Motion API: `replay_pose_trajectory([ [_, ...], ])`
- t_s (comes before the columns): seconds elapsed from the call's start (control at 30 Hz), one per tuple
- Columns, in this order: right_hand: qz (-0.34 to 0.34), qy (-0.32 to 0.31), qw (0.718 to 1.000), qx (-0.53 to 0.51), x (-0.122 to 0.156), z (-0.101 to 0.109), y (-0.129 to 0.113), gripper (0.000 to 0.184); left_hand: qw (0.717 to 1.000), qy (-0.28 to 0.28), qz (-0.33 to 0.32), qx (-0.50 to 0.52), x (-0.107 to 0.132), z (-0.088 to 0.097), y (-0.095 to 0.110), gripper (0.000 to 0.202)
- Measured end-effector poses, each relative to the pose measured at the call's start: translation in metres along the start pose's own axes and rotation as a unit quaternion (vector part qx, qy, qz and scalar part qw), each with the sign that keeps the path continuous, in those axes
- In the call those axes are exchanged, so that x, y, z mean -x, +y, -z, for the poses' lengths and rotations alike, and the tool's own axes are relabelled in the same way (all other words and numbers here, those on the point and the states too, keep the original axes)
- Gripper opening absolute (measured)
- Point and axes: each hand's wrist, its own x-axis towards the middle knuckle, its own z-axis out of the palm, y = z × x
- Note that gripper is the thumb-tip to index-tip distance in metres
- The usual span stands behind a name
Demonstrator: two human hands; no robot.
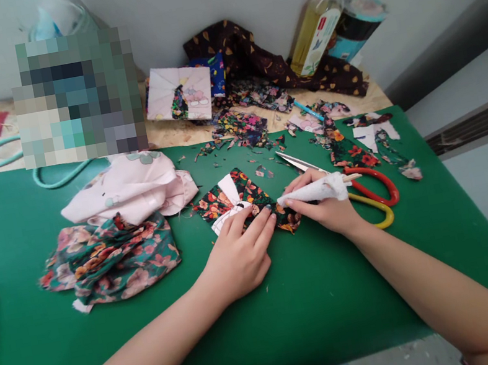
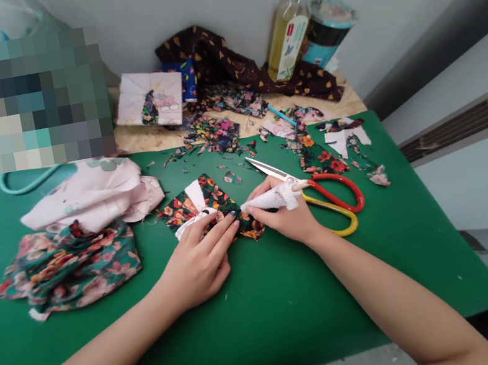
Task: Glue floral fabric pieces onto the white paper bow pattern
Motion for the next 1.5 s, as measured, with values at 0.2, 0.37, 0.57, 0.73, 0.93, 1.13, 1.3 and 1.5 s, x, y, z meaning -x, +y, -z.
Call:
replay_pose_trajectory([
  [0.2, -0.013, 0.004, 1.0, 0.0, 0.0013, -0.0023, -0.0025, 0.026, 1.0, 0.006, -0.001, 0.0, -0.0011, -0.0005, 0.0004, 0.053],
  [0.37, -0.013, -0.009, 1.0, -0.002, 0.0014, -0.0018, -0.002, 0.024, 1.0, 0.002, -0.001, -0.002, -0.0008, -0.0005, -0.0001, 0.053],
  [0.57, -0.018, -0.009, 1.0, -0.005, 0.0011, -0.0015, -0.0018, 0.027, 1.0, 0.001, -0.001, -0.001, -0.0001, -0.0003, -0.0004, 0.054],
  [0.73, -0.016, -0.013, 1.0, -0.01, 0.0008, -0.001, -0.0014, 0.026, 1.0, 0.007, -0.003, -0.002, -0.0002, -0.0006, -0.0004, 0.053],
  [0.93, -0.013, -0.019, 1.0, -0.015, 0.0003, -0.0004, -0.0007, 0.025, 1.0, 0.002, -0.001, -0.002, 0.0, 0.0008, -0.0003, 0.053],
  [1.13, -0.008, -0.021, 1.0, -0.011, 0.0004, -0.0003, 0.0004, 0.026, 1.0, 0.005, -0.001, -0.001, -0.0009, 0.0001, -0.0005, 0.053],
  [1.3, 0.004, -0.025, 1.0, -0.016, 0.0003, -0.0002, 0.001, 0.023, 1.0, 0.012, -0.003, -0.004, -0.0005, -0.0003, -0.0003, 0.052],
  [1.5, 0.009, -0.034, 0.999, -0.021, 0.0004, 0.0011, 0.0004, 0.021, 1.0, 0.012, -0.005, -0.005, -0.0001, 0.0002, -0.0007, 0.052],
])
